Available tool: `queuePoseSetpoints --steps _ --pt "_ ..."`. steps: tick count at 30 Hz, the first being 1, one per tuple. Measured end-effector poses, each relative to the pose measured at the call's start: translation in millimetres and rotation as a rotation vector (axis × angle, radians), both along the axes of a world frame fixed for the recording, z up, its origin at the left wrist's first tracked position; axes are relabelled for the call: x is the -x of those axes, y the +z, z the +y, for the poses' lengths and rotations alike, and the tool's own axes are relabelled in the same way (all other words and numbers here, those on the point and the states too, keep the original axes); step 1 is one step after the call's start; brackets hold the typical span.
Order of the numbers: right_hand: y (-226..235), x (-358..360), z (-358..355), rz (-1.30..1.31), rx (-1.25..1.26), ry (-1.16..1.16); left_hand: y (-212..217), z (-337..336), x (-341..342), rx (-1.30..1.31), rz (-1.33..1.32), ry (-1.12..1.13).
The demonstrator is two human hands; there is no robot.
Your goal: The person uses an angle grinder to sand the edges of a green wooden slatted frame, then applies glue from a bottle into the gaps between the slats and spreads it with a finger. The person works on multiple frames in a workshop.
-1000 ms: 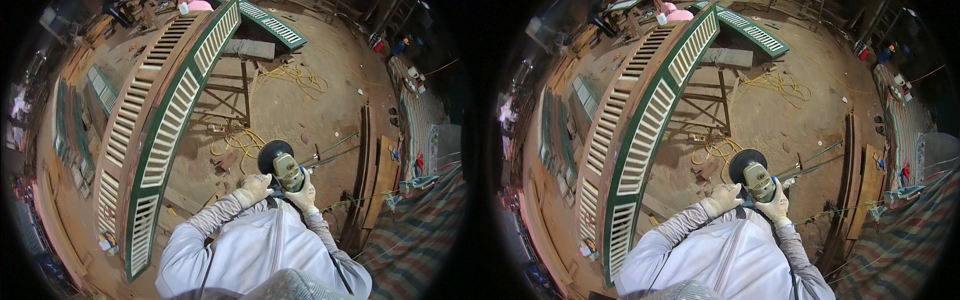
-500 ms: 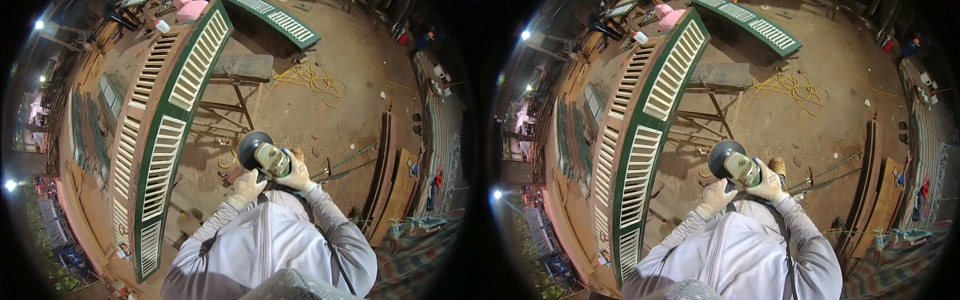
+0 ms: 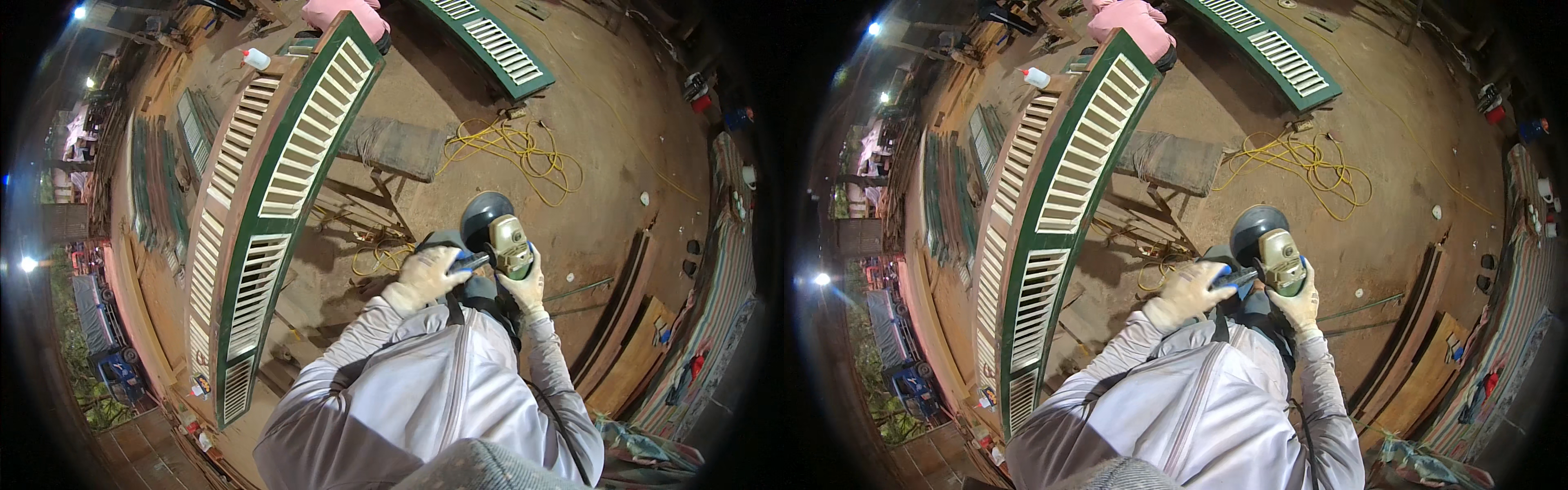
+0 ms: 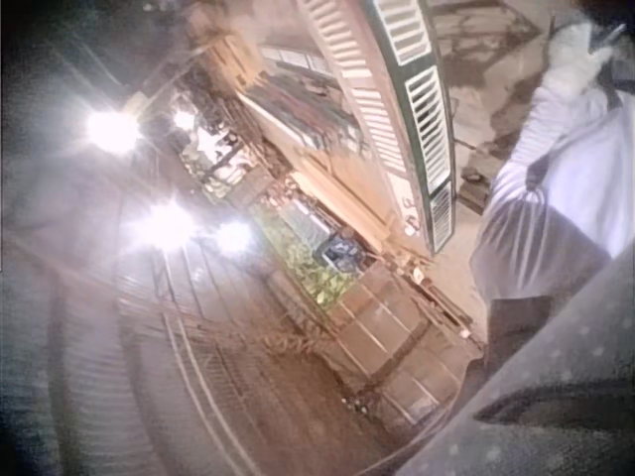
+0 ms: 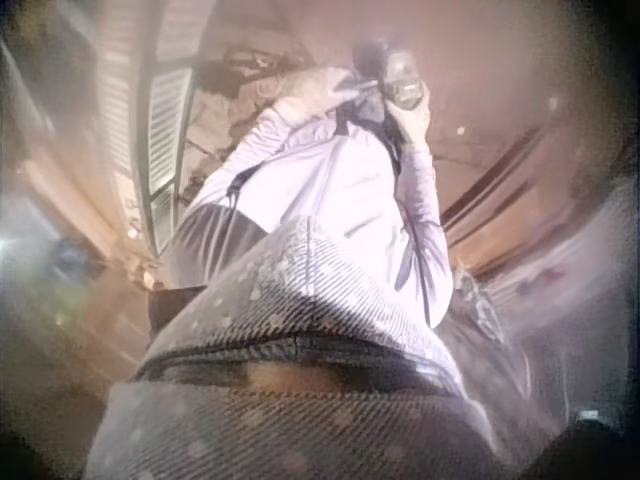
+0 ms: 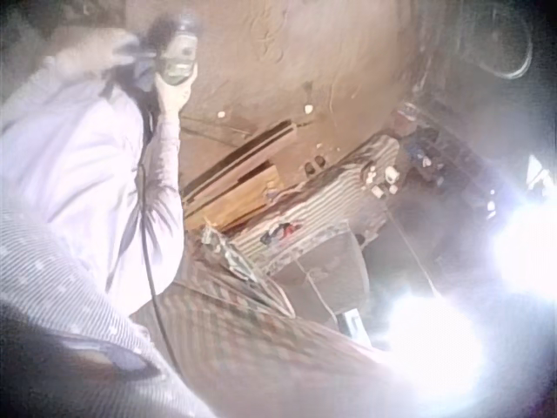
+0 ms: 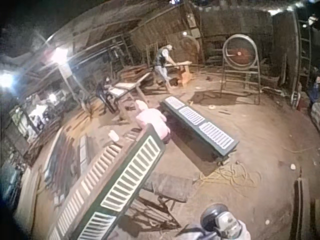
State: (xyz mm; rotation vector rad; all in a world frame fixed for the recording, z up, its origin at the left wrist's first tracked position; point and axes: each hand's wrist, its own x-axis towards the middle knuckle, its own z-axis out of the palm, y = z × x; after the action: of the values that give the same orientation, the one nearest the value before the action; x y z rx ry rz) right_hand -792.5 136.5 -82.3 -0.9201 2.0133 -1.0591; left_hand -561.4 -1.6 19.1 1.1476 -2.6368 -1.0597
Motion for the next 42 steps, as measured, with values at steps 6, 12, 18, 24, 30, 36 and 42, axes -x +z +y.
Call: queuePoseSetpoints --steps 6,12,18,24,30,36,42 --pt "-10 49 -51 0.025 -0.17 -0.144 49 -184 -33 0.597 -0.074 0.508" --pt "-15 73 -127 0.038 -0.26 -0.247 45 -374 -98 0.909 -0.525 0.703" --pt "-1 94 -221 -0.06 -0.463 -0.257 -2 -417 -125 0.711 -0.632 0.961" --pt "-5 102 -289 -0.128 -0.537 -0.192 -7 -409 -131 0.737 -0.51 1.026" --pt "-15 107 -323 -0.111 -0.606 -0.091 -3 -407 -120 0.708 -0.521 1.046" --pt "-27 117 -343 -0.125 -0.63 -0.037 -3 -403 -122 0.687 -0.475 1.087" --pt "-23 125 -338 -0.077 -0.598 -0.033 -9 -407 -126 0.789 -0.517 1.015"
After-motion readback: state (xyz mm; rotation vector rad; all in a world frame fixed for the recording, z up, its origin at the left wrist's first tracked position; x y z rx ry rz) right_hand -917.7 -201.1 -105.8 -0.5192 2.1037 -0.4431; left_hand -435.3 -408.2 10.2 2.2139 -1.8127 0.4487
